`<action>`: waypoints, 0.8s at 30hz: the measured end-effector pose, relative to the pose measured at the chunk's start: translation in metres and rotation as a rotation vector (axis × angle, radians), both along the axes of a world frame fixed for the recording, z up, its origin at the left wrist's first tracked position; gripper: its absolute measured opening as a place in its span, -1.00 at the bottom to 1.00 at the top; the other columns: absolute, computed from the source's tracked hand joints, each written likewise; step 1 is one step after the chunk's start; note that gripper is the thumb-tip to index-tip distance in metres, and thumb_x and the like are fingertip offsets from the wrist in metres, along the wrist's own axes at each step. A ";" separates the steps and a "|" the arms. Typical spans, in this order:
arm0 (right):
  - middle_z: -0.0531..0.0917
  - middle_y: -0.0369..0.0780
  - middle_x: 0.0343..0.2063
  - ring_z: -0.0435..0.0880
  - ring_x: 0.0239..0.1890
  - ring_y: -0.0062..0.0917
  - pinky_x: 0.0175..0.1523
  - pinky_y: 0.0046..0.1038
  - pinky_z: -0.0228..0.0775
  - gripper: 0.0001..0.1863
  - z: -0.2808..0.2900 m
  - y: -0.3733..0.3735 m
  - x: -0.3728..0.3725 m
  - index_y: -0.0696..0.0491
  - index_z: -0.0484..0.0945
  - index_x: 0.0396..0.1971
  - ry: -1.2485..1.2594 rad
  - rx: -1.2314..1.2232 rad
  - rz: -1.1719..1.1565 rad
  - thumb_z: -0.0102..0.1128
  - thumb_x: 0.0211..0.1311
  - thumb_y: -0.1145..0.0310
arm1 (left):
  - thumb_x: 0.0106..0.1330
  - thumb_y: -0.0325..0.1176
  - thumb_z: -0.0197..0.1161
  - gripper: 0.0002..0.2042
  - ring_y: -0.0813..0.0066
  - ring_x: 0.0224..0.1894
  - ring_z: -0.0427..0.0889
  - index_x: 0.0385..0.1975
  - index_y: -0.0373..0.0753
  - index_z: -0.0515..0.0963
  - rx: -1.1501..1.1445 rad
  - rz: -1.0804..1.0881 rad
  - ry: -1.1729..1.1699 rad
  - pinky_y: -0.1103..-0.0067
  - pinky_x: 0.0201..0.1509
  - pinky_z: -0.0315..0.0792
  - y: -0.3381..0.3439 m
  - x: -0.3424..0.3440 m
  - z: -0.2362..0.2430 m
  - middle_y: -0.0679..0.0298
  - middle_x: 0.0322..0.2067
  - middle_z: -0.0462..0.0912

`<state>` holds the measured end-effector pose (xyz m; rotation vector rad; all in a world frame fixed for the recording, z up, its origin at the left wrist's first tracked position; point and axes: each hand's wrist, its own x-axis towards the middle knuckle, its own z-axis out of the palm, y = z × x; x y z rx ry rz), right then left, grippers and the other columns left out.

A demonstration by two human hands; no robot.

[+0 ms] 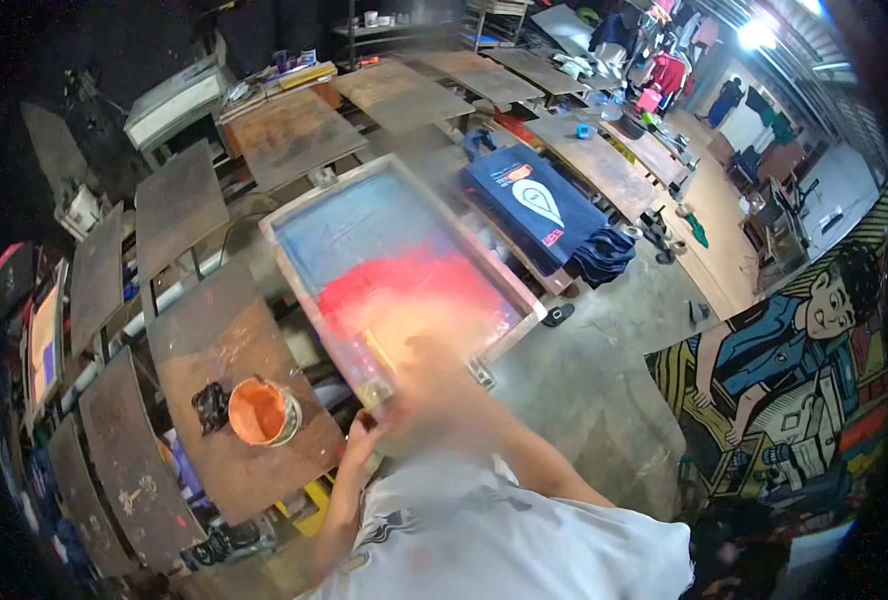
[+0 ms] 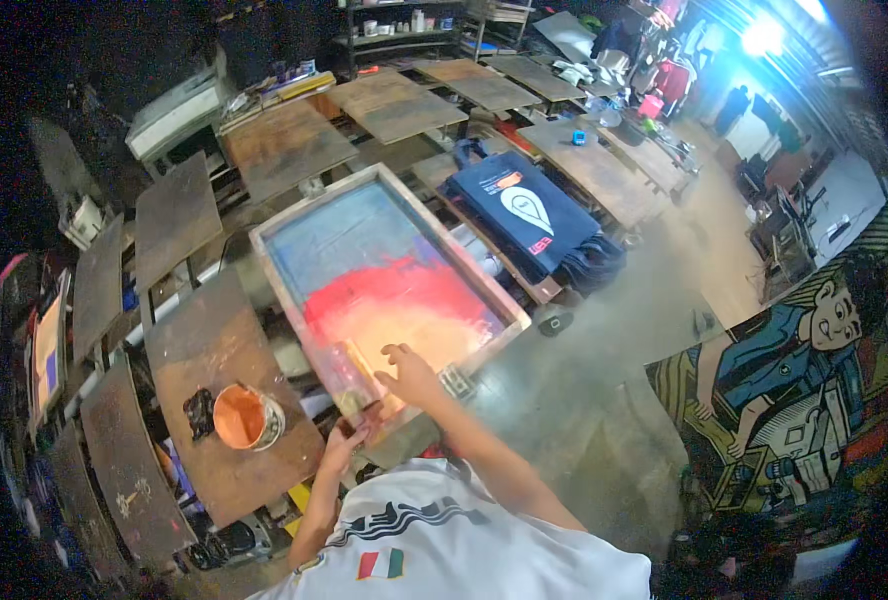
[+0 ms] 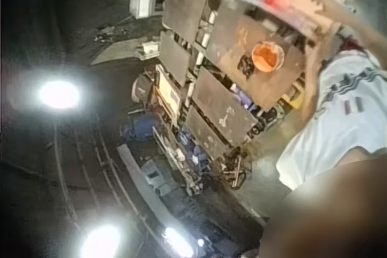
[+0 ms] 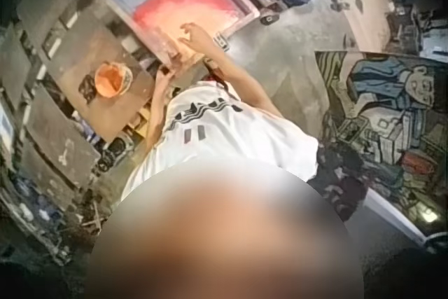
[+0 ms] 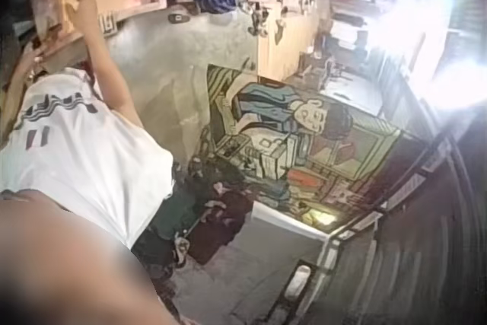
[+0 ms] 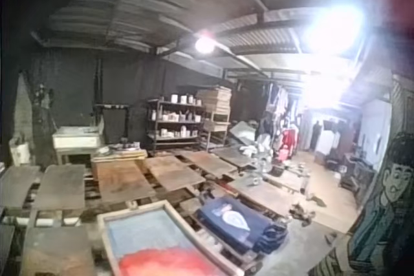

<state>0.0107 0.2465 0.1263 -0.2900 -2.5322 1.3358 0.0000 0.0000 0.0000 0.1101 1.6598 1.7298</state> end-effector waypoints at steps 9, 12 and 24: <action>0.62 -0.01 -0.19 0.60 -0.12 -0.14 -0.02 -0.13 0.41 -0.62 -0.043 0.232 0.022 0.17 0.56 -0.15 -0.098 0.261 -0.259 0.33 0.12 0.24 | 0.19 -0.59 0.27 -0.57 0.38 0.01 0.59 0.10 -0.34 0.42 0.115 0.433 -0.255 0.47 0.15 0.46 0.030 0.025 0.017 0.23 -0.03 0.59; 0.59 0.02 -0.11 0.50 -0.02 -0.05 0.05 -0.14 0.36 -0.54 -0.022 0.265 0.032 0.13 0.53 -0.03 0.036 0.414 -0.357 0.31 0.10 0.20 | 0.17 -0.58 0.21 -0.58 0.37 0.00 0.60 0.08 -0.38 0.45 0.142 0.462 -0.226 0.48 0.15 0.45 0.035 0.030 0.024 0.20 -0.06 0.62; 0.57 0.28 -0.09 0.55 -0.01 0.19 0.05 -0.01 0.41 -0.32 -0.060 0.322 0.031 0.20 0.22 0.27 -0.228 0.158 0.065 0.10 0.35 0.02 | 0.30 -0.40 0.13 -0.73 0.40 -0.11 0.65 -0.03 -0.30 0.54 0.116 0.729 -0.124 0.42 0.01 0.54 0.073 0.061 0.037 0.24 -0.16 0.66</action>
